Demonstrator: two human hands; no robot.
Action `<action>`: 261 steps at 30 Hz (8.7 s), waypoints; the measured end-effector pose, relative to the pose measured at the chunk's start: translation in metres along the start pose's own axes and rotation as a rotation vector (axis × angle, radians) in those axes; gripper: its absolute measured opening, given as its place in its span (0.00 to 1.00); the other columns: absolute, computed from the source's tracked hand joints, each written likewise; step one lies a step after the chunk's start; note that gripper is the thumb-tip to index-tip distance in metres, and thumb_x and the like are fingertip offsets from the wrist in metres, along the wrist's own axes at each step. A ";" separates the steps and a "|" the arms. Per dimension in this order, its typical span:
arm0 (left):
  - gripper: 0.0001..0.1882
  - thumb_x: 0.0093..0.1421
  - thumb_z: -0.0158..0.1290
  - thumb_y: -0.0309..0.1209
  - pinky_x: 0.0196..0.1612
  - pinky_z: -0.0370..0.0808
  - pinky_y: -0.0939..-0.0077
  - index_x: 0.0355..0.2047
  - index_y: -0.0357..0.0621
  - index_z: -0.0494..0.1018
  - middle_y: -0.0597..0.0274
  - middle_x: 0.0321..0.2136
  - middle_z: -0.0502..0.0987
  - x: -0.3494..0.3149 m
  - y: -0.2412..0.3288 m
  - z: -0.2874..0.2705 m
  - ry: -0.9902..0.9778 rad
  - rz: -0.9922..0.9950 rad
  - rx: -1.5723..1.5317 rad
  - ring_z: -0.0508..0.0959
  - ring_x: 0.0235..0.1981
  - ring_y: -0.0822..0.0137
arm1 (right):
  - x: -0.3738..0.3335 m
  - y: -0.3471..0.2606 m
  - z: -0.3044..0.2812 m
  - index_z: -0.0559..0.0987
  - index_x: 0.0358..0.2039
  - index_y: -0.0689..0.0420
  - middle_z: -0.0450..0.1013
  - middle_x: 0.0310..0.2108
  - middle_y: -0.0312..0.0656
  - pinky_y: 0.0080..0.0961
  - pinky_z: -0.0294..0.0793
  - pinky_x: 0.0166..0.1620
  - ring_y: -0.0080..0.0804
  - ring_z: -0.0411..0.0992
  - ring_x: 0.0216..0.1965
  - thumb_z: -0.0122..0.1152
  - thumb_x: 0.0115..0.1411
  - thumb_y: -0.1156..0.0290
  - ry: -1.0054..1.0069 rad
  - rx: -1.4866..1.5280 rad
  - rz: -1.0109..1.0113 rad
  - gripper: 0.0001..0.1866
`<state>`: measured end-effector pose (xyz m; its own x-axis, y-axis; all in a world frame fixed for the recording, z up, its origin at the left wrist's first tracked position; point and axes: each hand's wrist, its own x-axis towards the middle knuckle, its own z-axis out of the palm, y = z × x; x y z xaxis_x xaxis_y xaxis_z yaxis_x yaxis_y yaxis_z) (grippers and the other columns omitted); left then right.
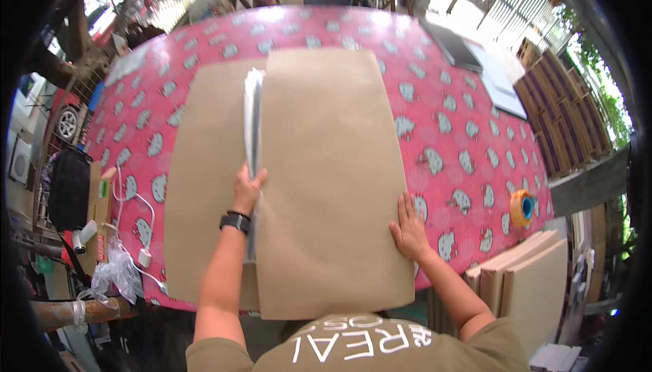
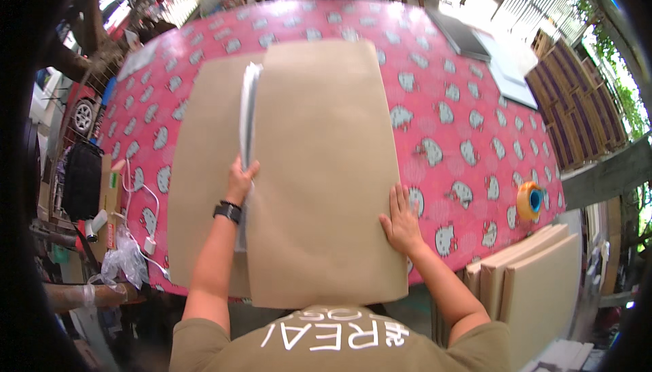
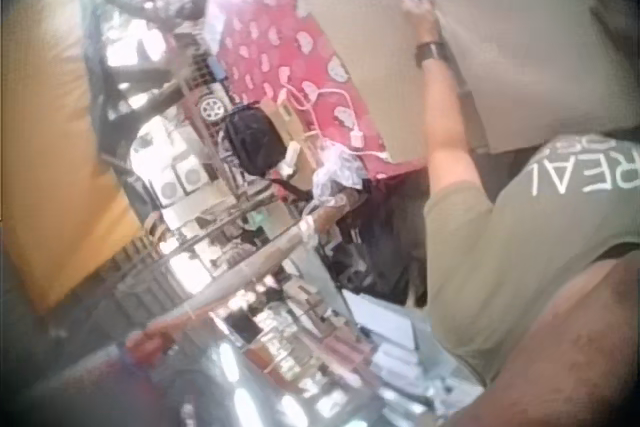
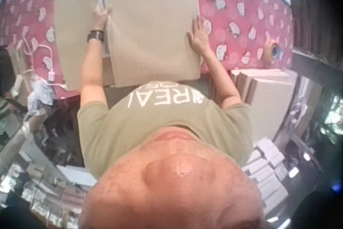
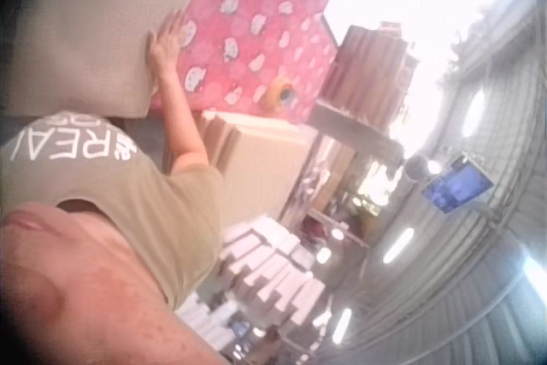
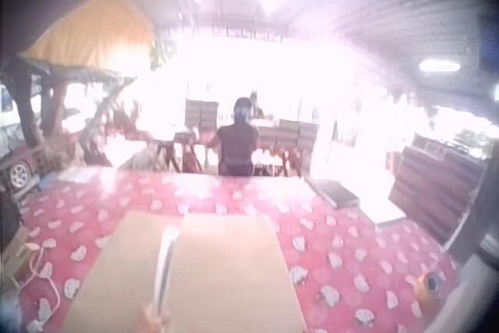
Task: The person places a plastic-wrapped item onto brown paper, folds the paper over the item, and secures the seams and edges with tape using a hand-held dispenser.
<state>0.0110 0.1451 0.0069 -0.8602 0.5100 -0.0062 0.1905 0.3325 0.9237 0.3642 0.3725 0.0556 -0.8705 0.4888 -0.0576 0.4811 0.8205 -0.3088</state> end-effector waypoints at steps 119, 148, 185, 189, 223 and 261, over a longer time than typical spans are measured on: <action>0.13 0.59 0.46 0.27 0.27 0.70 0.72 0.43 0.38 0.72 0.55 0.30 0.78 -0.162 0.027 -0.044 0.138 0.155 0.528 0.76 0.25 0.64 | 0.178 -0.039 -0.014 0.77 0.29 0.61 0.73 0.36 0.39 0.35 0.54 0.57 0.35 0.67 0.44 0.58 0.53 0.65 0.414 0.749 -0.072 0.11; 0.31 0.61 0.33 0.54 0.57 0.42 0.35 0.62 0.61 0.47 0.65 0.64 0.44 0.071 0.073 0.089 -0.118 0.404 1.225 0.44 0.62 0.42 | 0.172 -0.090 0.033 0.60 0.59 0.49 0.37 0.65 0.44 0.74 0.35 0.53 0.55 0.32 0.64 0.48 0.52 0.50 0.032 -0.273 -0.294 0.34; 0.36 0.55 0.38 0.62 0.58 0.38 0.33 0.61 0.65 0.51 0.73 0.63 0.46 0.050 0.102 0.095 -0.346 0.536 1.007 0.42 0.65 0.60 | 0.092 -0.030 -0.122 0.67 0.46 0.54 0.65 0.44 0.38 0.24 0.68 0.46 0.27 0.66 0.45 0.67 0.43 0.75 0.878 1.003 -0.004 0.28; 0.42 0.49 0.39 0.67 0.59 0.36 0.34 0.61 0.65 0.50 0.74 0.64 0.45 0.049 0.107 0.085 -0.402 0.450 1.007 0.41 0.65 0.61 | 0.084 -0.149 -0.063 0.61 0.56 0.61 0.63 0.50 0.42 0.27 0.65 0.51 0.30 0.64 0.51 0.65 0.43 0.76 0.905 1.078 -0.118 0.38; 0.09 0.58 0.51 0.34 0.20 0.65 0.87 0.28 0.42 0.74 0.73 0.18 0.70 0.056 0.139 0.089 -1.400 -0.435 -0.344 0.67 0.17 0.80 | -0.004 -0.155 0.030 0.54 0.58 0.59 0.55 0.55 0.40 0.31 0.58 0.58 0.33 0.56 0.56 0.62 0.42 0.79 0.662 1.024 -0.041 0.41; 0.28 0.61 0.35 0.54 0.59 0.45 0.45 0.61 0.65 0.51 0.68 0.63 0.48 0.153 0.103 0.143 -0.591 1.240 0.728 0.46 0.63 0.61 | 0.110 -0.151 -0.070 0.69 0.51 0.59 0.74 0.36 0.53 0.29 0.71 0.43 0.40 0.74 0.38 0.60 0.45 0.55 0.245 0.454 0.535 0.34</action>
<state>-0.0333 0.3704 0.0459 0.2728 0.9183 0.2868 0.9472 -0.3086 0.0872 0.2030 0.3236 0.1624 -0.4556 0.8830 -0.1127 0.6966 0.2748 -0.6628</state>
